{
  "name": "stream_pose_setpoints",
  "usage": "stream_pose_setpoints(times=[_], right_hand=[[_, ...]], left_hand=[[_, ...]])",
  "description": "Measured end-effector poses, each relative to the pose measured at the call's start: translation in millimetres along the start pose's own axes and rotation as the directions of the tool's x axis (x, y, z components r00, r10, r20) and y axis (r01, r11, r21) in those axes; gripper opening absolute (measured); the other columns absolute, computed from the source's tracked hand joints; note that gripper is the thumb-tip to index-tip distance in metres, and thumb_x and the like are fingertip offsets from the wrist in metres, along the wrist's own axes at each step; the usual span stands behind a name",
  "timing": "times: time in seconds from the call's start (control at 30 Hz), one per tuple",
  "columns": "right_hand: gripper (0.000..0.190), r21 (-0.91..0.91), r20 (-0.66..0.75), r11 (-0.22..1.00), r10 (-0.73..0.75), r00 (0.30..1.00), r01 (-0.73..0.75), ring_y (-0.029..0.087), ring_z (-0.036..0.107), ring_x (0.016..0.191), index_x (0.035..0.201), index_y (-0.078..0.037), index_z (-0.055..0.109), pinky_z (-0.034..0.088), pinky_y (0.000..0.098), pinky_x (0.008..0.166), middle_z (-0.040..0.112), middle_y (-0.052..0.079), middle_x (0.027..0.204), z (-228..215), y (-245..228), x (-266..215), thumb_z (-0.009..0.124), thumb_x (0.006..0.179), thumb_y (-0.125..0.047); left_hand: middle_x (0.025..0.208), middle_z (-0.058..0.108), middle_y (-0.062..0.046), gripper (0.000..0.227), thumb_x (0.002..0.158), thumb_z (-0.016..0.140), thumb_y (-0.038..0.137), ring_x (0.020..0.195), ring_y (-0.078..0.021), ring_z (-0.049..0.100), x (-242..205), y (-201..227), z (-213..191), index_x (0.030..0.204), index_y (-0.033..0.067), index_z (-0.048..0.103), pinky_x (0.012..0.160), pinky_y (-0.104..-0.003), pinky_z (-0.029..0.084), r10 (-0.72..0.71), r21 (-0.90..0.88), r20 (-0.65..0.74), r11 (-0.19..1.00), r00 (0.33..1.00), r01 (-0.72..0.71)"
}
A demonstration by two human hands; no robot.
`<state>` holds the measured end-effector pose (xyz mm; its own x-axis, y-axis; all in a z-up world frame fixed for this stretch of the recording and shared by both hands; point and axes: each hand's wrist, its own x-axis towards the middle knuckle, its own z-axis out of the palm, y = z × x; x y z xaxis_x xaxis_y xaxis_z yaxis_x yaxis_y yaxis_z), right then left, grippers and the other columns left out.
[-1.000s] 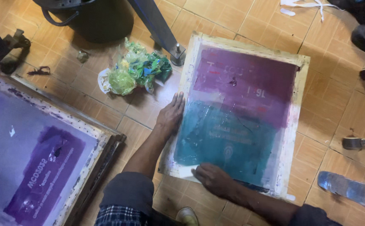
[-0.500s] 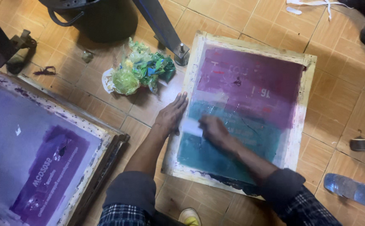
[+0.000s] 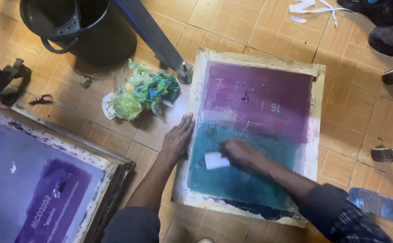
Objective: The person pours water onto a framed screen and scrubs the surface with a white card to remove residue. They repeat this process on a second frame, then place the cleaned frames aside.
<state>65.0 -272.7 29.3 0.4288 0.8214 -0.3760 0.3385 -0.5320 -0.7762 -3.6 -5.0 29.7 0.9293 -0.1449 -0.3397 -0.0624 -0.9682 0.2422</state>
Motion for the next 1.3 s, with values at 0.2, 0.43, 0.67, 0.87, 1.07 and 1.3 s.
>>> stream_pose_setpoints(times=[0.2, 0.43, 0.67, 0.87, 1.07, 1.3], right_hand=[[0.008, 0.15, -0.4, 0.988, 0.019, 0.916, 0.044, 0.031, 0.075, 0.082, 0.079, -0.012, 0.07, 0.056, 0.0429, 0.07, 0.074, 0.012, 0.078, -40.9, 35.7, 89.3, 0.068, 0.083, -0.019], [0.013, -0.024, -0.709, 0.985, 0.102, 0.698, -0.168, 0.036, 0.075, 0.078, 0.078, -0.011, 0.078, 0.056, 0.0447, 0.062, 0.073, 0.013, 0.072, -89.3, 98.5, 168.3, 0.079, 0.08, -0.024], [0.032, 0.459, -0.855, 0.857, 0.498, 0.146, -0.236, 0.037, 0.071, 0.096, 0.088, -0.009, 0.07, 0.053, 0.042, 0.083, 0.071, 0.015, 0.089, -129.8, 207.4, 103.5, 0.09, 0.065, -0.017], [0.014, 0.366, -0.884, 0.793, 0.46, 0.083, -0.487, 0.038, 0.075, 0.079, 0.082, -0.014, 0.08, 0.057, 0.0437, 0.061, 0.075, 0.015, 0.079, -185.4, 235.7, -12.0, 0.085, 0.07, -0.016], [0.011, -0.177, -0.923, 0.794, 0.072, 0.379, -0.582, 0.04, 0.069, 0.089, 0.088, -0.004, 0.075, 0.054, 0.0516, 0.074, 0.068, 0.017, 0.087, -238.6, 220.5, -33.4, 0.071, 0.087, -0.014], [0.027, -0.736, -0.578, 0.546, -0.2, 0.791, -0.4, 0.025, 0.066, 0.108, 0.116, -0.025, 0.075, 0.061, 0.0338, 0.081, 0.071, 0.004, 0.104, -224.7, 308.2, 15.6, 0.068, 0.09, -0.022]], left_hand=[[0.175, 0.011, -0.007, 0.099, 0.08, 0.078, 0.012, 0.161, -0.0278, 0.011, 19.5, -18.0, 45.3, 0.163, 0.0124, 0.025, 0.112, -0.039, 0.043, -0.048, -0.057, 0.022, 0.997, 0.999, 0.05], [0.171, 0.025, -0.015, 0.073, 0.09, 0.061, 0.006, 0.156, -0.0351, 0.025, -3.1, -2.3, 10.3, 0.158, 0.0086, 0.035, 0.109, -0.041, 0.045, 0.074, -0.098, -0.15, 0.991, 0.986, -0.089], [0.17, 0.024, -0.016, 0.074, 0.088, 0.059, 0.003, 0.156, -0.0375, 0.025, 0.3, -15.5, 30.1, 0.157, 0.0076, 0.035, 0.111, -0.039, 0.044, 0.118, -0.11, -0.223, 0.983, 0.968, -0.145], [0.171, 0.023, -0.017, 0.081, 0.084, 0.062, 0.003, 0.156, -0.0372, 0.023, 4.2, -18.6, 35.3, 0.159, 0.0078, 0.032, 0.112, -0.038, 0.043, 0.132, -0.083, -0.205, 0.985, 0.97, -0.152], [0.171, 0.025, -0.016, 0.072, 0.09, 0.054, 0.002, 0.156, -0.0376, 0.025, 0.8, -12.1, 24.4, 0.159, 0.0094, 0.032, 0.109, -0.039, 0.046, 0.142, -0.062, -0.224, 0.985, 0.964, -0.16], [0.171, 0.026, -0.014, 0.072, 0.092, 0.054, 0.001, 0.156, -0.0351, 0.028, 2.3, -18.1, 41.1, 0.159, 0.012, 0.033, 0.104, -0.039, 0.049, 0.132, 0.002, -0.285, 0.991, 0.949, -0.137]])
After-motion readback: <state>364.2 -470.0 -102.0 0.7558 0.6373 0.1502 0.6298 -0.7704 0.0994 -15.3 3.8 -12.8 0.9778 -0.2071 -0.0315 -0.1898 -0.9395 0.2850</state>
